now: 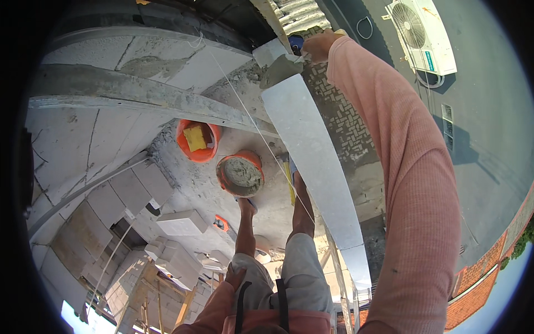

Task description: The person applies mortar to the edges of a curved concrete structure and the side of a lightweight concrete block using a trowel, then places the block onto the structure and taps it with a hammer.

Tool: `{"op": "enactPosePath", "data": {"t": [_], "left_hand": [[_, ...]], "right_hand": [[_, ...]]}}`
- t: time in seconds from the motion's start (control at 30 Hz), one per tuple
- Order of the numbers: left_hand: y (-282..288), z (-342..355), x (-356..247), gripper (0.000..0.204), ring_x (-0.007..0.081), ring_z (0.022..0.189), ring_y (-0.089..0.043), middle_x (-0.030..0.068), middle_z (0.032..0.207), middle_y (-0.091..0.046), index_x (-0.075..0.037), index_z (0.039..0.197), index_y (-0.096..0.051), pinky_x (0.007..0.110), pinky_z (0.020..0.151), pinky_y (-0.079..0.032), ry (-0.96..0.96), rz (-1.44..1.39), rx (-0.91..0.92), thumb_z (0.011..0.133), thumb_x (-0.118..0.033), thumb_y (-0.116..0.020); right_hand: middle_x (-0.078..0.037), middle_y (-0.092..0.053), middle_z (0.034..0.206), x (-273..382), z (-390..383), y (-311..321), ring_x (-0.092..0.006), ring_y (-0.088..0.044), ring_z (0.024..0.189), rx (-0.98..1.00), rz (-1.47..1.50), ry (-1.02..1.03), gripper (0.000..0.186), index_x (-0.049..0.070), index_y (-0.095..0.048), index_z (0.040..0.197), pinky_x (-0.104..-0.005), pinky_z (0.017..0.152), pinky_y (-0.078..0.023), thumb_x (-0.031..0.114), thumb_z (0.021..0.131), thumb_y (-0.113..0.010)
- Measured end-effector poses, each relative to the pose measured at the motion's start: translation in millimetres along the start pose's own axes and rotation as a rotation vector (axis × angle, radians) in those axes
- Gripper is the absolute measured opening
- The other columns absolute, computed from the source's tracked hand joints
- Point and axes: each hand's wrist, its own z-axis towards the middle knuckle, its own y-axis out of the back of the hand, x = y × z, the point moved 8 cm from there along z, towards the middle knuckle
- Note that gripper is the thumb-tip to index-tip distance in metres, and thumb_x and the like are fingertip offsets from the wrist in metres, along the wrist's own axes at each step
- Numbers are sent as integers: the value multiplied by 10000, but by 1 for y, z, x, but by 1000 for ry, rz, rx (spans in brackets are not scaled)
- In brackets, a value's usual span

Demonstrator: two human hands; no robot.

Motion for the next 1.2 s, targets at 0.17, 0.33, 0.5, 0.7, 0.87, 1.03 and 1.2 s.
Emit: {"op": "enactPosePath", "data": {"t": [0.17, 0.33, 0.5, 0.7, 0.87, 1.03, 1.2], "left_hand": [[9, 6, 1, 1136, 449, 1495, -301, 319, 1608, -280, -40, 1628, -109, 451, 1236, -273, -15, 64, -4, 835, -603, -696], [46, 20, -10, 1110, 460, 1480, -313, 317, 1591, -306, -30, 1620, -149, 467, 1231, -277, -79, 116, -59, 829, -570, -710], [85, 54, -20, 1114, 467, 1467, -329, 321, 1574, -331, -29, 1620, -155, 473, 1219, -293, -207, 168, -37, 813, -542, -726], [178, 114, -35, 990, 410, 1435, -414, 316, 1568, -371, 19, 1590, -222, 432, 1172, -356, -479, 155, 20, 903, -540, -665], [260, 135, -3, 854, 357, 1314, -561, 291, 1444, -542, 48, 1541, -315, 393, 1100, -437, -611, 340, 115, 960, -484, -643], [316, 173, 43, 660, 315, 1246, -625, 231, 1333, -643, 17, 1475, -458, 396, 1036, -498, -647, 592, -43, 926, -232, -725], [354, 169, 17, 608, 311, 1142, -669, 217, 1294, -659, -49, 1419, -541, 388, 964, -547, -676, 760, -255, 842, -95, -726]], "right_hand": [[-115, -684, 1240, -33, -38, 9, -333, -652, 1153, 26, 199, -42, 494, 195, -655, 1345, -456, 1015, -479, 312, 871, -733], [-93, -715, 1043, -51, -133, 33, -240, -670, 976, -74, 395, -110, 433, 78, -668, 1293, -376, 932, -493, 265, 909, -743], [-129, -644, 1381, -34, -283, 44, -293, -581, 1250, 36, 764, -611, 705, 132, -593, 1449, -444, 1092, -411, 481, 858, -756], [-121, -671, 1344, 135, -447, 78, -224, -610, 1205, -194, 923, -800, 646, 97, -618, 1417, -325, 1035, -452, 410, 875, -777], [-61, -704, 1087, 312, -483, 43, -160, -656, 979, -516, 1375, -479, 435, 25, -661, 1270, -308, 879, -510, 239, 905, -760], [-17, -683, 948, 483, -437, -88, -101, -626, 881, -546, 2007, -361, 357, 30, -680, 1231, -262, 807, -487, 239, 950, -751], [-23, -689, 928, 627, -374, -201, -109, -625, 845, -570, 2214, -558, 430, 31, -658, 1276, -279, 804, -494, 336, 975, -690]]}}
